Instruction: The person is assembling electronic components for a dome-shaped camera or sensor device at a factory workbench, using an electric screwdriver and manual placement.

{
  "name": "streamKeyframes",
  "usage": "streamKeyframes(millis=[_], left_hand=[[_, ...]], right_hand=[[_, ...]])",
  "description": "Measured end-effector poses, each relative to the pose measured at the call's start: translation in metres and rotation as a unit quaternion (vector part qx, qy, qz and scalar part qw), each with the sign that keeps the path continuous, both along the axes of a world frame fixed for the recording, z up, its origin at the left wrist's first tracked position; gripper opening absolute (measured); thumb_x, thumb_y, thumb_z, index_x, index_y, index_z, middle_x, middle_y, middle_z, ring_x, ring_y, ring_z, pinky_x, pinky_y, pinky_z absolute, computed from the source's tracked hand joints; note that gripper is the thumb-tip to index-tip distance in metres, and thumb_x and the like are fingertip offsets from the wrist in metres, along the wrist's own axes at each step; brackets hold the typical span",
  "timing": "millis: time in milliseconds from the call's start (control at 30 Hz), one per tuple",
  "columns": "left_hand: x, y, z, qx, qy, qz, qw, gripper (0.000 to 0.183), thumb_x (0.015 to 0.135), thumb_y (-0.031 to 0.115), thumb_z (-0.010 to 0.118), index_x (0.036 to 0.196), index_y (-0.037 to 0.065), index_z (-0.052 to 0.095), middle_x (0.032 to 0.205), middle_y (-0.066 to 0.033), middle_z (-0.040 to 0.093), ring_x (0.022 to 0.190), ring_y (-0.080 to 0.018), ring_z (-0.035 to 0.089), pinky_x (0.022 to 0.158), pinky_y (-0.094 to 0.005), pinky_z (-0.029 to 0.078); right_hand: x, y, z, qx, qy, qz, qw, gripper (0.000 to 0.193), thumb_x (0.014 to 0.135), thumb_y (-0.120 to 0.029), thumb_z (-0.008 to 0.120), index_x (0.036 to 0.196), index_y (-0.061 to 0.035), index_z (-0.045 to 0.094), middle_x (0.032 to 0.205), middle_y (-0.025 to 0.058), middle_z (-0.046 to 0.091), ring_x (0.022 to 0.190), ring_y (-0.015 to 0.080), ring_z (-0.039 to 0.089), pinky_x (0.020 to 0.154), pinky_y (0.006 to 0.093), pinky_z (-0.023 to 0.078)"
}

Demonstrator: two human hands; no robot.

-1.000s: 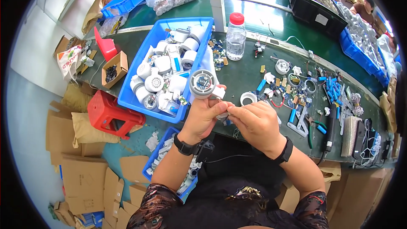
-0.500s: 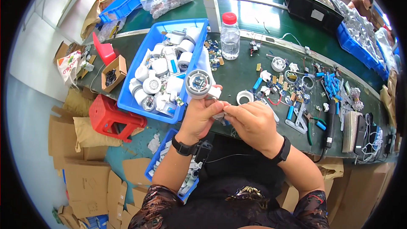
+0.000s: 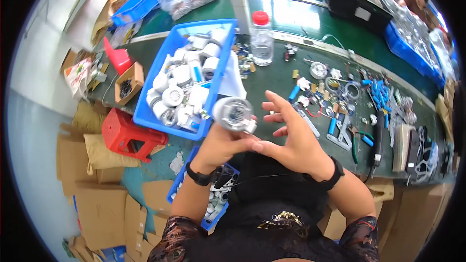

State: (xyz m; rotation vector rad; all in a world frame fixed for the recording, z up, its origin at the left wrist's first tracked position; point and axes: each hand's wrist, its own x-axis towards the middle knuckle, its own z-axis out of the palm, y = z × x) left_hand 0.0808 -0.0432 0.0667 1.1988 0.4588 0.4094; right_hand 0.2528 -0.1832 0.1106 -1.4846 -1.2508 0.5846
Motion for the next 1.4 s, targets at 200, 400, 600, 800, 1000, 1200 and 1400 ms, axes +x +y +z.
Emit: streamKeyframes(millis=[200, 400, 600, 800, 1000, 1200, 1400], left_hand=[[0.019, -0.024, 0.006, 0.043, -0.024, -0.108, 0.993, 0.067, 0.08, 0.005, 0.084, 0.138, 0.004, 0.05, 0.129, -0.0083, 0.062, 0.118, -0.0187, 0.062, 0.099, -0.0362, 0.052], [0.002, -0.026, -0.007, -0.07, -0.067, -0.061, 0.993, 0.063, 0.086, 0.0, 0.075, 0.141, 0.002, 0.044, 0.126, -0.0094, 0.063, 0.111, -0.0182, 0.065, 0.092, -0.0334, 0.055], [-0.036, -0.01, -0.003, 0.295, -0.044, 0.143, 0.944, 0.071, 0.085, 0.015, 0.08, 0.142, 0.0, 0.041, 0.127, -0.0145, 0.062, 0.118, -0.0245, 0.061, 0.1, -0.0365, 0.049], [-0.091, 0.058, -0.018, 0.313, 0.017, 0.677, 0.666, 0.068, 0.088, 0.013, 0.078, 0.142, 0.0, 0.039, 0.139, -0.0115, 0.047, 0.125, -0.0213, 0.048, 0.104, -0.0353, 0.038], [-0.103, 0.074, -0.042, -0.19, -0.086, 0.477, 0.854, 0.042, 0.094, 0.035, 0.073, 0.127, 0.012, 0.061, 0.118, -0.0046, 0.068, 0.11, -0.0223, 0.063, 0.094, -0.041, 0.047], [-0.096, 0.09, -0.053, -0.222, -0.099, 0.461, 0.853, 0.027, 0.083, -0.005, 0.061, 0.11, -0.01, 0.062, 0.103, -0.016, 0.068, 0.091, -0.0289, 0.07, 0.083, -0.0436, 0.06], [-0.104, 0.096, -0.055, -0.246, -0.097, 0.399, 0.878, 0.036, 0.086, 0.002, 0.051, 0.121, -0.008, 0.053, 0.117, -0.0177, 0.064, 0.107, -0.0338, 0.067, 0.098, -0.0487, 0.055]], right_hand=[[0.0, 0.007, -0.01, -0.069, 0.199, 0.142, 0.967, 0.082, 0.082, -0.029, 0.086, 0.147, -0.0021, 0.042, 0.134, 0.009, 0.055, 0.124, 0.02, 0.055, 0.1, 0.0366, 0.048], [-0.013, 0.021, -0.012, -0.067, 0.292, 0.099, 0.949, 0.065, 0.087, -0.023, 0.081, 0.139, -0.0024, 0.048, 0.127, 0.008, 0.059, 0.114, 0.0168, 0.059, 0.097, 0.0332, 0.049], [-0.019, 0.034, -0.007, -0.078, 0.473, 0.04, 0.877, 0.056, 0.101, -0.047, 0.056, 0.142, -0.011, 0.045, 0.131, 0.0117, 0.059, 0.114, 0.023, 0.06, 0.087, 0.042, 0.052], [-0.026, 0.038, -0.013, -0.127, 0.539, 0.041, 0.831, 0.056, 0.102, -0.059, 0.045, 0.133, -0.0125, 0.05, 0.119, 0.0117, 0.064, 0.1, 0.0242, 0.065, 0.081, 0.0442, 0.055], [-0.041, 0.039, -0.026, -0.178, 0.541, 0.02, 0.822, 0.052, 0.102, -0.057, 0.048, 0.129, -0.0129, 0.052, 0.109, 0.0108, 0.065, 0.088, 0.0222, 0.065, 0.076, 0.0445, 0.055], [-0.049, 0.039, -0.028, -0.164, 0.55, 0.048, 0.818, 0.045, 0.101, -0.046, 0.058, 0.128, -0.0102, 0.05, 0.105, 0.0086, 0.062, 0.083, 0.0184, 0.064, 0.073, 0.039, 0.057], [-0.045, 0.034, -0.031, -0.189, 0.543, 0.014, 0.818, 0.042, 0.102, -0.044, 0.057, 0.126, -0.0111, 0.051, 0.104, 0.0083, 0.061, 0.082, 0.0194, 0.063, 0.075, 0.0428, 0.057]])
